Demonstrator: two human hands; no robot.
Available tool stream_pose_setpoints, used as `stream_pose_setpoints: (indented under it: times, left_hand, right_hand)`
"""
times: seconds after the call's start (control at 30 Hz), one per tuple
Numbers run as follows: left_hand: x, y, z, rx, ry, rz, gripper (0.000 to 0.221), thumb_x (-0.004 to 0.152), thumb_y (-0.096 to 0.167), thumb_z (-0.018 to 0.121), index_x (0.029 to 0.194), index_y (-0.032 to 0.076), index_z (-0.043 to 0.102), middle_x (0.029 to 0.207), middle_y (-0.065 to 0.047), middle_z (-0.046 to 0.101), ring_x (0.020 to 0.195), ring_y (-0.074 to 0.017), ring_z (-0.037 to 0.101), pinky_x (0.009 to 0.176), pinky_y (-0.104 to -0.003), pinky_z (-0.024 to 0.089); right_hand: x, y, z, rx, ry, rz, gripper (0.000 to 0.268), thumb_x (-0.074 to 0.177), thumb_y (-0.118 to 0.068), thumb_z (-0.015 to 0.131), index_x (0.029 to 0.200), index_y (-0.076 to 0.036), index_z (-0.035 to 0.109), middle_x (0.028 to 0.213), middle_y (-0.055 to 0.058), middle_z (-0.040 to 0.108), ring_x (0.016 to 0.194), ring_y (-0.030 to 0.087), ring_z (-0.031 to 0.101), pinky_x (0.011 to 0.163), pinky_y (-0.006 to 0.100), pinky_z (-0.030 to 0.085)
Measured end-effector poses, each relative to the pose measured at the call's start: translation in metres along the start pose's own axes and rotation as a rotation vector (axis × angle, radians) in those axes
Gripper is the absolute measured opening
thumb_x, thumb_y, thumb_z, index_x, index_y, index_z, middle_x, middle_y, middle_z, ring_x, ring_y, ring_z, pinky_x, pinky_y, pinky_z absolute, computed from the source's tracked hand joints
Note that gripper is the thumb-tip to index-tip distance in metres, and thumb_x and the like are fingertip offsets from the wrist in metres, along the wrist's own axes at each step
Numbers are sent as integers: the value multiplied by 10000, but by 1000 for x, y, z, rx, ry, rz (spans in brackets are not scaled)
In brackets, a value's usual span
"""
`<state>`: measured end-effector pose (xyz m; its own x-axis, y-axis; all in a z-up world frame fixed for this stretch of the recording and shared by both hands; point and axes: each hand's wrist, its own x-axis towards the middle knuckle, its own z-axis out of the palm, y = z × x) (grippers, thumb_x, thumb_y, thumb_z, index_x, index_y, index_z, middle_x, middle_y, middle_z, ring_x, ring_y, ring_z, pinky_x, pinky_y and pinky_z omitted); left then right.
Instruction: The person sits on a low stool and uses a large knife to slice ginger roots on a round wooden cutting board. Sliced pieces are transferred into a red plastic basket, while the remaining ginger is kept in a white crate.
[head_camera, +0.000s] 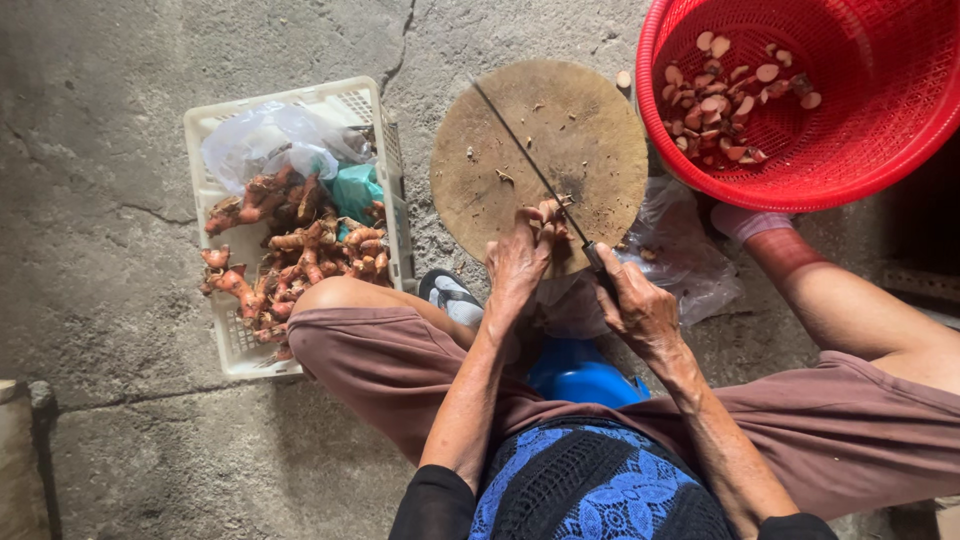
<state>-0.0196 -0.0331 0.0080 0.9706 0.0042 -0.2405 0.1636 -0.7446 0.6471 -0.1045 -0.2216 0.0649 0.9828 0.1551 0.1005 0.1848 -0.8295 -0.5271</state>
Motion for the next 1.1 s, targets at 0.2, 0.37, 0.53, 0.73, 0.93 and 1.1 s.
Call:
stream_pose_setpoints:
  times: [0.2, 0.37, 0.53, 0.73, 0.93, 1.1]
  left_hand:
    - [-5, 3, 5, -55, 81, 103, 276, 949, 358, 642, 1125, 157, 571, 833, -104, 775, 813, -295, 759, 722, -459, 465]
    - [3, 5, 5, 3, 113, 104, 294, 969, 328, 653, 1160, 125, 561, 883, -135, 759, 859, -335, 737, 714, -475, 475]
    - [-2, 1, 8, -39, 111, 124, 249, 966, 336, 636, 1114, 147, 567, 885, -112, 767, 866, -317, 749, 710, -475, 471]
    - [-2, -1, 8, -18, 109, 125, 266, 963, 340, 639, 1118, 137, 567, 908, -126, 767, 867, -325, 737, 708, -493, 458]
    - [-2, 3, 3, 11, 65, 42, 300, 968, 359, 637, 1160, 139, 571, 899, -111, 777, 867, -307, 750, 763, -488, 489]
    - [7, 9, 9, 16, 106, 88, 451, 935, 393, 659, 1252, 100, 528, 961, -150, 770, 903, -346, 742, 724, -521, 492]
  right_hand:
    - [3, 0, 2, -46, 143, -86, 632, 986, -192, 730, 1548, -161, 443, 954, 114, 651, 704, 297, 681, 594, 411, 550]
    - [11, 16, 14, -212, -143, 31, 659, 892, -217, 738, 1503, -207, 491, 958, 132, 689, 672, 329, 700, 562, 434, 567]
    - [6, 28, 5, 70, -5, 20, 670, 942, -213, 719, 1546, -157, 435, 1080, 169, 691, 823, 391, 701, 643, 453, 569]
    - [0, 24, -2, 152, 64, 22, 656, 981, -215, 701, 1566, -138, 415, 1060, 162, 681, 834, 367, 708, 681, 452, 574]
    - [5, 35, 14, 34, -171, 58, 679, 936, -226, 722, 1545, -167, 429, 1110, 173, 706, 810, 394, 711, 655, 463, 577]
    - [0, 48, 25, 224, -76, 75, 682, 943, -229, 710, 1559, -171, 423, 1181, 204, 706, 974, 397, 729, 767, 435, 586]
